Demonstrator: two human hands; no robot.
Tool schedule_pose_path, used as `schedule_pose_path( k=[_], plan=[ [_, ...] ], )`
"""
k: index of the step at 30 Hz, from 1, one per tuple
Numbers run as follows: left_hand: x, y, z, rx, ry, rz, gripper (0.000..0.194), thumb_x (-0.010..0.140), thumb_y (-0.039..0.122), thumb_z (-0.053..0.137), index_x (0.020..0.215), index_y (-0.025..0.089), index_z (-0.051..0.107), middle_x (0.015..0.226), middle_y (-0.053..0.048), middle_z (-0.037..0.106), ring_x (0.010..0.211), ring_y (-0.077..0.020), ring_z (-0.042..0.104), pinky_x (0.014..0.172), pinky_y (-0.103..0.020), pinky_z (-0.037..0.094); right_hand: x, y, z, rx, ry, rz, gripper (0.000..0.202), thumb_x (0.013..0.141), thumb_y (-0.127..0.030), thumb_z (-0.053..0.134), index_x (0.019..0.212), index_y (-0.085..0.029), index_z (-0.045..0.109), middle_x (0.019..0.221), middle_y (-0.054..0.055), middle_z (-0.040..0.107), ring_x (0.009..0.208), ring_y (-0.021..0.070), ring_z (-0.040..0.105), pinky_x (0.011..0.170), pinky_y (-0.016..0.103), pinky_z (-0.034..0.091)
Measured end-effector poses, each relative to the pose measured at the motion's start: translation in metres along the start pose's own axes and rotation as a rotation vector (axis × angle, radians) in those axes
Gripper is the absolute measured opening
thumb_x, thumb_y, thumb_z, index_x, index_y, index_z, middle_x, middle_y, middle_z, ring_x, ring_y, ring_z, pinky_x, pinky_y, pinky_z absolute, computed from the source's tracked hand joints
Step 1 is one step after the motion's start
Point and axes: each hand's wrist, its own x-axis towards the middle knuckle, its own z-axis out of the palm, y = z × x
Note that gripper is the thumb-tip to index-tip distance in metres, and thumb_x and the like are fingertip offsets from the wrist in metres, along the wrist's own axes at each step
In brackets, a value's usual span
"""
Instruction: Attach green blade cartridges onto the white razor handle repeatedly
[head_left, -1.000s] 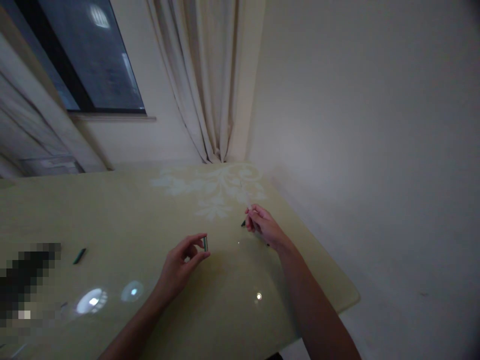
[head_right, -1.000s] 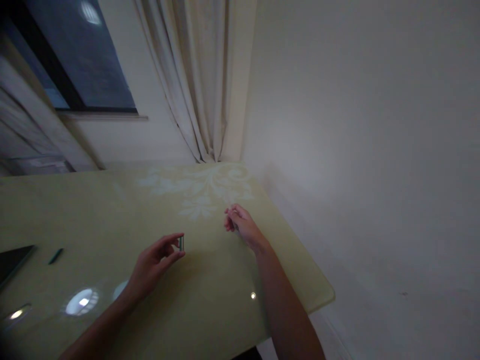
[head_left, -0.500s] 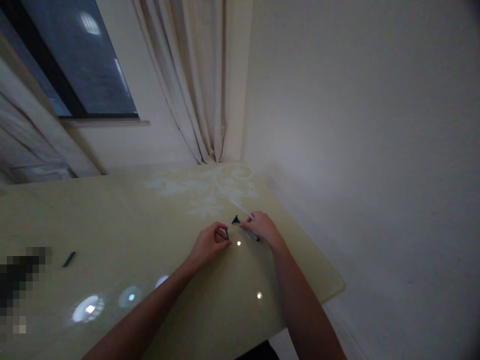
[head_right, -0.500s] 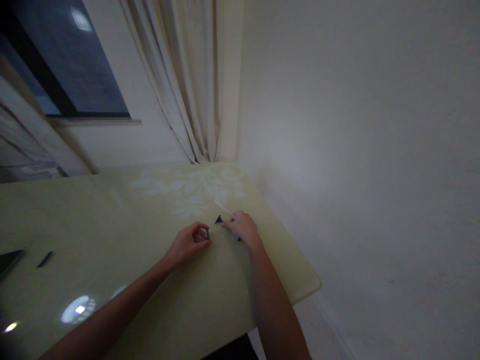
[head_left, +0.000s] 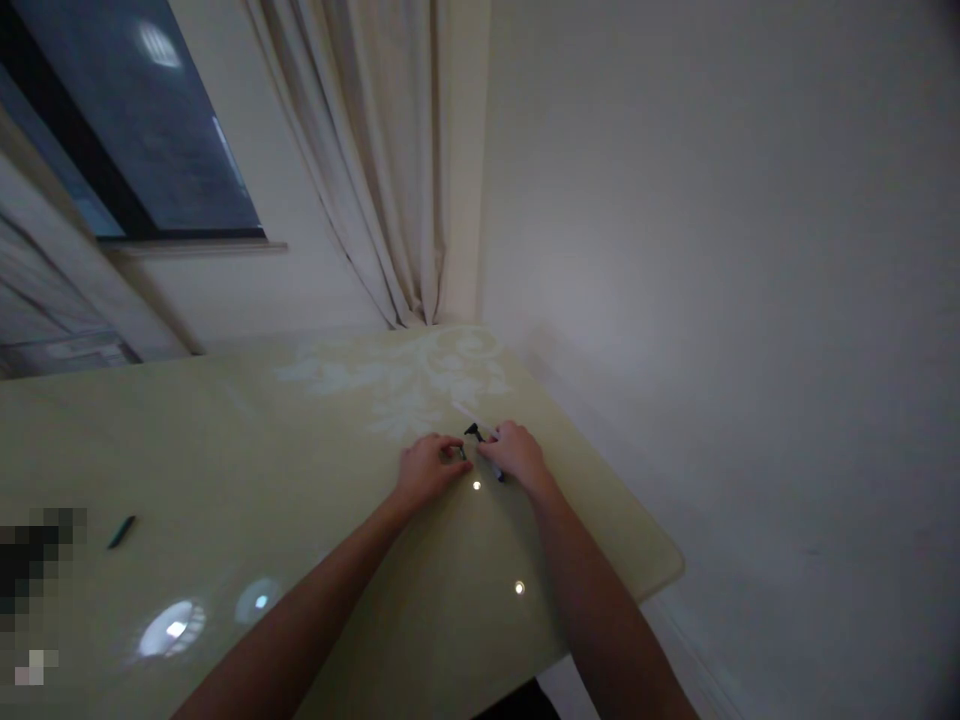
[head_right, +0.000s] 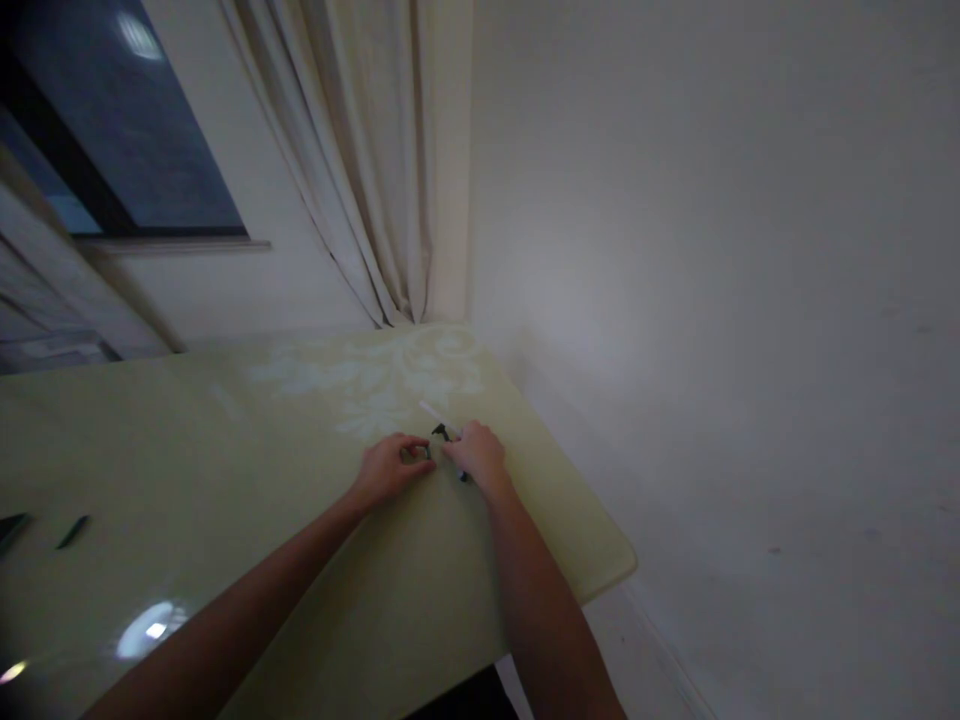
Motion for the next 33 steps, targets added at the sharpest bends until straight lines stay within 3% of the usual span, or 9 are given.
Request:
schedule_pose_path(
  k=[4,8,10,14,16,21,26,33],
  plan=[
    [-0.007,0.008,-0.008,-0.164,-0.008,-0.029,0.046,0.059,0.037,0.093,0.102,0.022,0.087,0.086,-0.005,0.073,0.082,-0.0243,0.064,0.075,-0.033,0.047,-0.002,-0.003,0.000,-0.009,0.009,0.022,0.032,0.084,-0.045,0.078,0.101,-0.018,0.078,0.104,0.017,0.080,0.097,0.0305,0.076,0.069,0.030,0.049],
    [-0.046,0.026,-0.025,-0.420,-0.036,-0.068,0.056,0.089,0.062,0.065,0.118,0.018,0.084,0.090,-0.007,0.071,0.069,-0.0165,0.056,0.066,-0.031,0.046,-0.005,-0.005,-0.001,-0.019,-0.004,0.026,0.032,0.084,-0.045,0.077,0.100,-0.018,0.079,0.100,0.016,0.080,0.094,0.0296,0.076,0.069,0.030,0.048],
    [-0.072,0.040,-0.036,-0.523,-0.030,-0.084,0.062,0.093,0.066,0.058,0.124,0.018,0.082,0.090,-0.006,0.068,0.067,-0.0137,0.051,0.065,-0.030,0.046,-0.007,-0.006,0.000,-0.021,-0.011,0.024,0.035,0.085,-0.050,0.077,0.100,-0.018,0.078,0.101,0.016,0.079,0.094,0.0294,0.076,0.069,0.030,0.047],
    [-0.116,0.069,-0.055,-1.025,-0.034,-0.232,0.050,0.075,0.059,0.089,0.103,0.019,0.087,0.079,-0.003,0.062,0.069,-0.0125,0.049,0.067,-0.028,0.047,-0.009,-0.007,0.001,-0.008,-0.024,0.006,0.045,0.084,-0.062,0.078,0.096,-0.019,0.077,0.100,0.016,0.079,0.093,0.0298,0.074,0.069,0.031,0.046],
    [-0.129,0.078,-0.061,-1.127,-0.026,-0.288,0.047,0.070,0.056,0.094,0.099,0.019,0.087,0.076,-0.003,0.062,0.070,-0.0130,0.049,0.067,-0.028,0.047,-0.009,-0.007,0.000,0.001,-0.015,-0.007,0.047,0.088,-0.066,0.073,0.097,-0.020,0.076,0.101,0.015,0.079,0.094,0.0298,0.073,0.069,0.031,0.045],
    [-0.146,0.086,-0.061,-1.136,0.006,-0.310,0.045,0.073,0.057,0.091,0.100,0.020,0.087,0.077,-0.005,0.066,0.071,-0.0156,0.050,0.067,-0.032,0.050,-0.009,-0.006,-0.004,0.022,0.031,-0.033,0.048,0.102,-0.063,0.056,0.096,-0.020,0.074,0.102,0.015,0.078,0.093,0.0284,0.072,0.071,0.032,0.043],
    [-0.153,0.091,-0.059,-1.136,0.035,-0.352,0.046,0.069,0.057,0.094,0.097,0.022,0.087,0.074,-0.004,0.066,0.070,-0.0159,0.052,0.068,-0.033,0.052,-0.006,-0.004,-0.003,0.050,0.046,-0.055,0.047,0.107,-0.058,0.050,0.096,-0.019,0.076,0.101,0.016,0.078,0.091,0.0271,0.072,0.072,0.032,0.043],
    [-0.153,0.092,-0.055,-0.974,0.101,-0.320,0.043,0.070,0.061,0.089,0.084,0.021,0.082,0.095,-0.009,0.076,0.073,-0.0176,0.055,0.068,-0.035,0.053,-0.001,0.001,0.000,0.084,0.055,-0.089,0.045,0.110,-0.046,0.046,0.097,-0.018,0.079,0.097,0.014,0.078,0.088,0.0249,0.071,0.073,0.030,0.043]
  ],
)
